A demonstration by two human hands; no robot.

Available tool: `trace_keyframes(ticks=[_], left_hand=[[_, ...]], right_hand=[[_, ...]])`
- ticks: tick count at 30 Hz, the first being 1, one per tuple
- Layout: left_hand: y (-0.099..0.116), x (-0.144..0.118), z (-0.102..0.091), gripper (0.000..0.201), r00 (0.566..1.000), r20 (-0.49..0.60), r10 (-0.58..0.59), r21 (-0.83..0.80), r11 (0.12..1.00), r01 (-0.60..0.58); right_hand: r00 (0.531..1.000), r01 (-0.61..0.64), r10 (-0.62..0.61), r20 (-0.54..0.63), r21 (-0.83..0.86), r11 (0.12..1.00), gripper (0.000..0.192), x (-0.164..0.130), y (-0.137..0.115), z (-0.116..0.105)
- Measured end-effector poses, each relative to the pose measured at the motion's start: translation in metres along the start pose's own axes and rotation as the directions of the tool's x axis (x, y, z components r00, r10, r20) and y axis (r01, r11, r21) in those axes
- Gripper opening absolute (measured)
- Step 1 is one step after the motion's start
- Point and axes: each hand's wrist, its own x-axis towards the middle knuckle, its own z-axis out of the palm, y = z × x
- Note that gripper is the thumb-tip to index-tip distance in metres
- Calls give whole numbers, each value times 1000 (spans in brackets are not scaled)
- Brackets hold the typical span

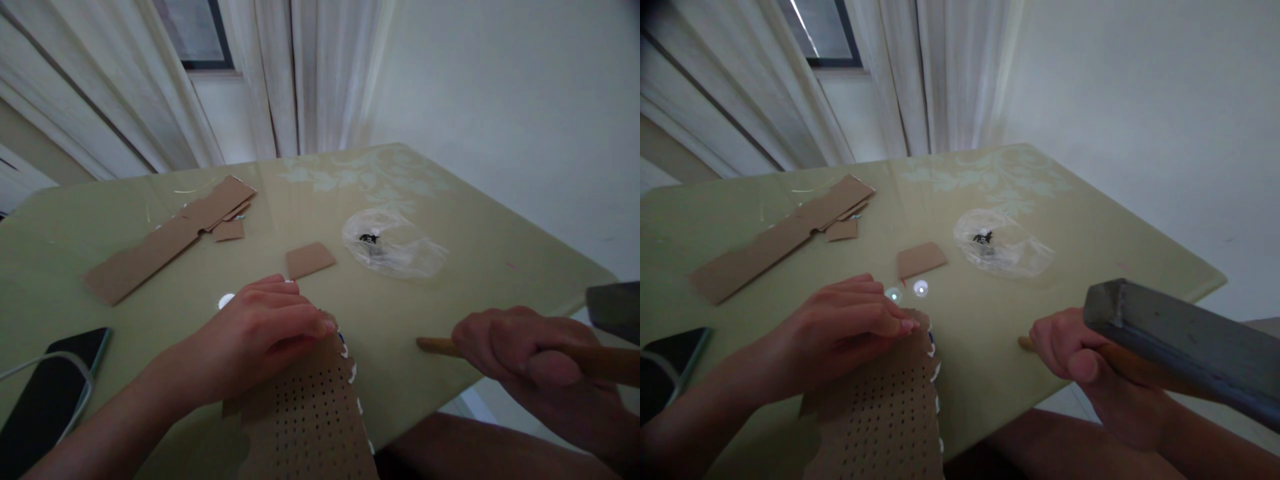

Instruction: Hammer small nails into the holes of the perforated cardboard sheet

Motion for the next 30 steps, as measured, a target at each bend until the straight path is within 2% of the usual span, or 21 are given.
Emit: trace_keyframes(ticks=[20,30], left_hand=[[1,0,-1,12,1000,-18,-17,13,1000,17],[1,0,0,10,999,-21,-27,22,999,28]], right_hand=[[1000,-3,4,5,-60,998,60,4,-5,5],[1000,-29,29,-12,-19,999,62,7,-7,9]])
